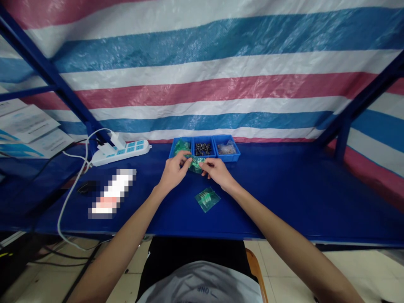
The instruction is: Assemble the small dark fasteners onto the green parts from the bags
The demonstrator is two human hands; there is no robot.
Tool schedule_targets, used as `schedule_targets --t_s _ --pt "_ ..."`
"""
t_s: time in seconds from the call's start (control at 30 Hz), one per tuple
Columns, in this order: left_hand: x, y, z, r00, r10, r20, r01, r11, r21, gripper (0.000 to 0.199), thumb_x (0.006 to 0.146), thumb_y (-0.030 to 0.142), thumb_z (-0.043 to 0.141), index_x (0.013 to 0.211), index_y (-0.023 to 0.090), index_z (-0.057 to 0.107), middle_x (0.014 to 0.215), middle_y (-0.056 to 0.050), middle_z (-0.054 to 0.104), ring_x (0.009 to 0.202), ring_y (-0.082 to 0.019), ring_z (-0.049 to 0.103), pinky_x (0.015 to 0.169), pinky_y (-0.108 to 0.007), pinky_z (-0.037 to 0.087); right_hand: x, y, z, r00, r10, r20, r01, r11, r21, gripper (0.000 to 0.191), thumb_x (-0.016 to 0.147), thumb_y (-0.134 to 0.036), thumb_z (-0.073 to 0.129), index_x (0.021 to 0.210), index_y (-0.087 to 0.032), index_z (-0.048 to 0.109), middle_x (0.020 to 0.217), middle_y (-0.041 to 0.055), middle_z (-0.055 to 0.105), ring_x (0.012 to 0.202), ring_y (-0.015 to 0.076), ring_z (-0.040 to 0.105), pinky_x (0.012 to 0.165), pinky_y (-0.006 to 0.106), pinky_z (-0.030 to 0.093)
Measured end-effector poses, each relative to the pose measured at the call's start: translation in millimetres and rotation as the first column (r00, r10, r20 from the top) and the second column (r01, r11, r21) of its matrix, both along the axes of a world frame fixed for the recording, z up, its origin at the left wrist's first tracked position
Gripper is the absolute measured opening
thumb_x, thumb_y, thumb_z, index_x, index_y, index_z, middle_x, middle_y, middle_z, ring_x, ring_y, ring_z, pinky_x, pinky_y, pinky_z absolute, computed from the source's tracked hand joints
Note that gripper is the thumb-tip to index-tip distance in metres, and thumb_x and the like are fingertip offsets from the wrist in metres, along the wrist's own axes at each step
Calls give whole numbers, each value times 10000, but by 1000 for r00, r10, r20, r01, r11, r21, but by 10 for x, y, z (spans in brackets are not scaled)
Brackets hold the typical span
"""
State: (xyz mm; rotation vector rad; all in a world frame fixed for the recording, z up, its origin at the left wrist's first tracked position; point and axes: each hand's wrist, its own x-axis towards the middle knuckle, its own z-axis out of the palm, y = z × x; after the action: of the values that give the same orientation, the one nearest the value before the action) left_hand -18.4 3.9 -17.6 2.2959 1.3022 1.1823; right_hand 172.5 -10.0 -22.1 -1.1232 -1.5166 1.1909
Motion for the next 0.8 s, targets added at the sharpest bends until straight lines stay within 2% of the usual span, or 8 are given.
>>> schedule_targets --t_s 0.07,0.2,0.3,0.4,0.5,0.57,0.67,0.8 --pt "2 1 0 996 -59 70 61 998 -27 300 951 261 546 1247 215 536 884 -7 643 612 -102 594 589 -228 465 2 -4 20 999 -26 -26 26 1000 2 400 817 -533 680 644 -186 583 613 28 658 486 104 515 480 243 412" --pt "21 -21 4 974 -208 91 214 975 -61 408 861 216 646 1252 217 531 1153 -65 619 677 -81 630 618 -217 520 5 -19 46 990 -50 -129 58 996 64 381 830 -503 682 639 -191 575 636 33 671 467 99 502 469 247 399" --pt "35 -25 -22 957 -281 70 286 955 -77 461 817 208 695 1252 209 542 1218 -84 604 736 -98 646 636 -225 539 14 -37 60 981 -35 -190 59 991 123 366 824 -470 694 631 -176 594 998 95 726 531 90 550 465 248 416" --pt "35 -8 -57 961 -276 27 278 958 -69 387 839 184 662 1218 198 583 1146 -68 625 733 -102 640 652 -239 535 21 -53 77 983 -16 -185 42 990 136 364 812 -448 706 618 -160 599 1315 115 622 604 85 605 486 248 445" --pt "32 1 -59 969 -242 -56 240 970 -41 239 872 172 620 1108 194 653 1002 -39 656 738 -120 632 667 -257 512 23 -48 87 988 -22 -154 43 990 136 381 816 -468 696 624 -159 580 1295 117 631 595 87 622 484 243 448" --pt "35 -5 -40 974 -197 -114 196 980 -21 101 901 202 601 958 180 681 885 -27 653 711 -130 608 653 -269 488 22 -31 83 992 -44 -121 60 988 139 362 826 -490 675 680 -166 605 1171 115 674 596 106 639 465 235 439" --pt "42 -19 -7 981 -120 -151 123 992 10 228 933 252 575 731 164 633 708 -8 587 627 -126 544 613 -276 451 22 -1 56 995 -66 -68 75 988 138 292 845 -475 644 869 -184 649 952 71 677 624 142 674 449 219 434" --pt "36 -16 0 988 -137 -69 140 989 43 250 950 306 578 757 170 661 732 -10 587 641 -123 548 628 -277 475 34 30 -4 996 -83 -36 87 990 108 281 841 -352 610 1091 -222 600 1019 41 656 565 107 664 457 212 441"
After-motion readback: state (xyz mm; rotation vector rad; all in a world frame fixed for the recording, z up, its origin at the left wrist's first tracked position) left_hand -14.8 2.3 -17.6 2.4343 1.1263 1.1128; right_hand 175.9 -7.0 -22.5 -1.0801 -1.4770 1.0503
